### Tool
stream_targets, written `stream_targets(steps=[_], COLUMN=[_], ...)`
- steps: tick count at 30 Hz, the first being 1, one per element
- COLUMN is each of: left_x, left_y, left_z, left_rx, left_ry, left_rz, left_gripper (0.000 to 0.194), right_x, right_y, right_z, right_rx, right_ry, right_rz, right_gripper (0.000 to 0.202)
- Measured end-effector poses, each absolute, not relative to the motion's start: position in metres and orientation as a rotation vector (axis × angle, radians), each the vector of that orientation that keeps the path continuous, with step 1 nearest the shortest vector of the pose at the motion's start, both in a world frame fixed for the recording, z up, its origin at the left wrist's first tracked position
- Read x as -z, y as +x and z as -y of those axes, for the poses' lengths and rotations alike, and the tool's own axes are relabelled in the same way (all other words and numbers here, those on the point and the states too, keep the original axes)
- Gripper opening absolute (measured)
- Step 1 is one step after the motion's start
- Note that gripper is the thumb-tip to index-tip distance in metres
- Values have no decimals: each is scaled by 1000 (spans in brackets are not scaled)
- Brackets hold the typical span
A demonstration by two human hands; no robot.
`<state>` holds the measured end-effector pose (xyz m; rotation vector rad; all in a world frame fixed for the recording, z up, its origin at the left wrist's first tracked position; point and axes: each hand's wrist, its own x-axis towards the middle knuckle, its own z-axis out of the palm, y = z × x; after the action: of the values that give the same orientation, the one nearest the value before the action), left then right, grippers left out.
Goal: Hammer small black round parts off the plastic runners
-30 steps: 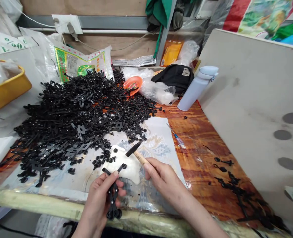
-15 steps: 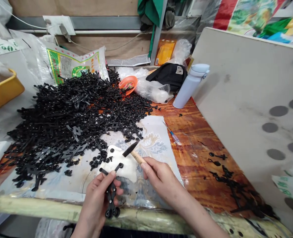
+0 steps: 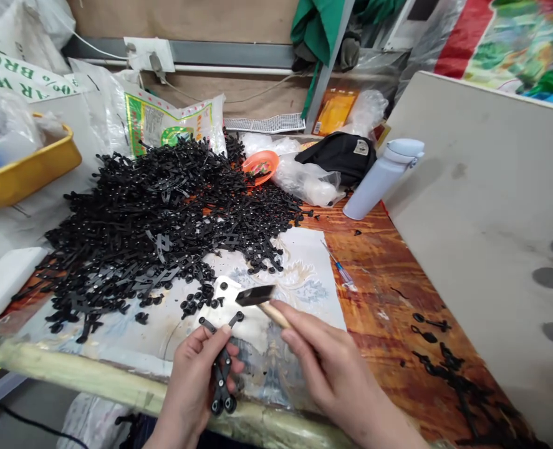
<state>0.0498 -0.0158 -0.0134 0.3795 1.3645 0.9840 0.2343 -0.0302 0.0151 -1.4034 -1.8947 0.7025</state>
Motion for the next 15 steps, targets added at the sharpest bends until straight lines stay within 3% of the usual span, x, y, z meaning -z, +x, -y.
stream_targets(steps=[15], left_x=[19], left_y=[50], left_z=[14], left_rx=[-967], left_ry=[381], left_rz=[-1381], left_gripper=[36], right_x=[-3], right_y=[227], right_z=[32], right_rx=[-689], right_ry=[-1556], right_rz=[2066], right_gripper=[43])
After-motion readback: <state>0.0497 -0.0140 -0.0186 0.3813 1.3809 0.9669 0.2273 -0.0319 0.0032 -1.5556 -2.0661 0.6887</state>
